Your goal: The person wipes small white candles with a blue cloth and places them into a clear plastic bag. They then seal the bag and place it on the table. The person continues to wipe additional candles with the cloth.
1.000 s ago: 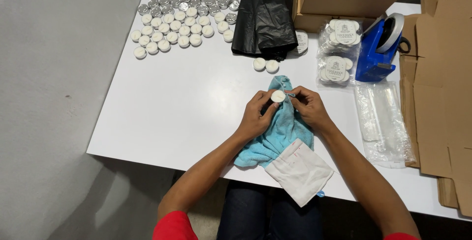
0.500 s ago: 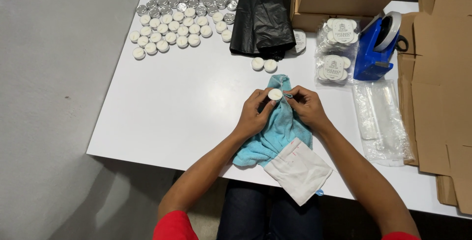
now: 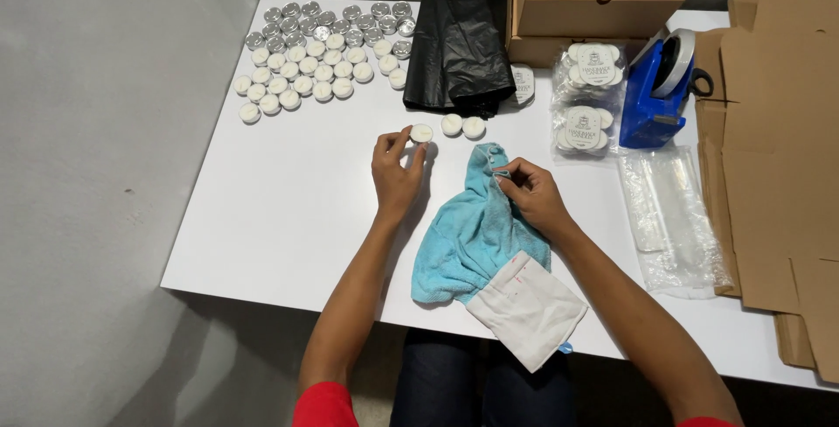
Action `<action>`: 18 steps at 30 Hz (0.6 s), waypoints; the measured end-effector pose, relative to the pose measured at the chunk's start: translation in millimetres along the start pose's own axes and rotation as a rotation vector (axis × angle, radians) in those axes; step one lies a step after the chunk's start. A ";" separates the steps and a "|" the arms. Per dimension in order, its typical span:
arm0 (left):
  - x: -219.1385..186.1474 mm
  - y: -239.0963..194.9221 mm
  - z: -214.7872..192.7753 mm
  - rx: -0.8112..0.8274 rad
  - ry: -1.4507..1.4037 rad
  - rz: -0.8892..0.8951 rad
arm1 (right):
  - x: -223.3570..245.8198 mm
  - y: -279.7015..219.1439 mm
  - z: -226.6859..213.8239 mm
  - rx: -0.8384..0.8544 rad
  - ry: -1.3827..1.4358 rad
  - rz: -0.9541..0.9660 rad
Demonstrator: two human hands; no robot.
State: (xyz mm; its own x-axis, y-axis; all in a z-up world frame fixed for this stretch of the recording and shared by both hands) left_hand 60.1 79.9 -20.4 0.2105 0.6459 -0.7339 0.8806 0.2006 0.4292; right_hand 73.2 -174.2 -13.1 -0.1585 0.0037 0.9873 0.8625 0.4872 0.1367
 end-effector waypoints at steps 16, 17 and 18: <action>-10.9 20.9 12.1 0.130 0.356 -0.121 | 15.6 -2.1 4.3 0.027 -0.004 0.044; -11.2 21.7 12.6 0.122 0.356 -0.124 | 14.7 -2.0 4.1 0.035 -0.006 0.041; -11.4 22.5 12.9 0.132 0.351 -0.131 | 13.8 -1.9 3.9 0.030 -0.023 0.042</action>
State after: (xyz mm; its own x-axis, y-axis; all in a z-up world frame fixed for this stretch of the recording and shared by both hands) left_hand 83.0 67.6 -9.2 -0.0454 0.8382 -0.5434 0.9421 0.2168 0.2557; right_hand 67.5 -171.6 0.0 -0.1334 0.0443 0.9901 0.8540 0.5121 0.0921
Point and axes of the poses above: each hand's wrist, its own y-axis towards the middle knuckle, its own z-axis out of the palm, x = y × z, the point moved 1 cm from there along y, towards the middle knuckle, and after that the axes turned 11 degrees about x, right-handed, at the moved point
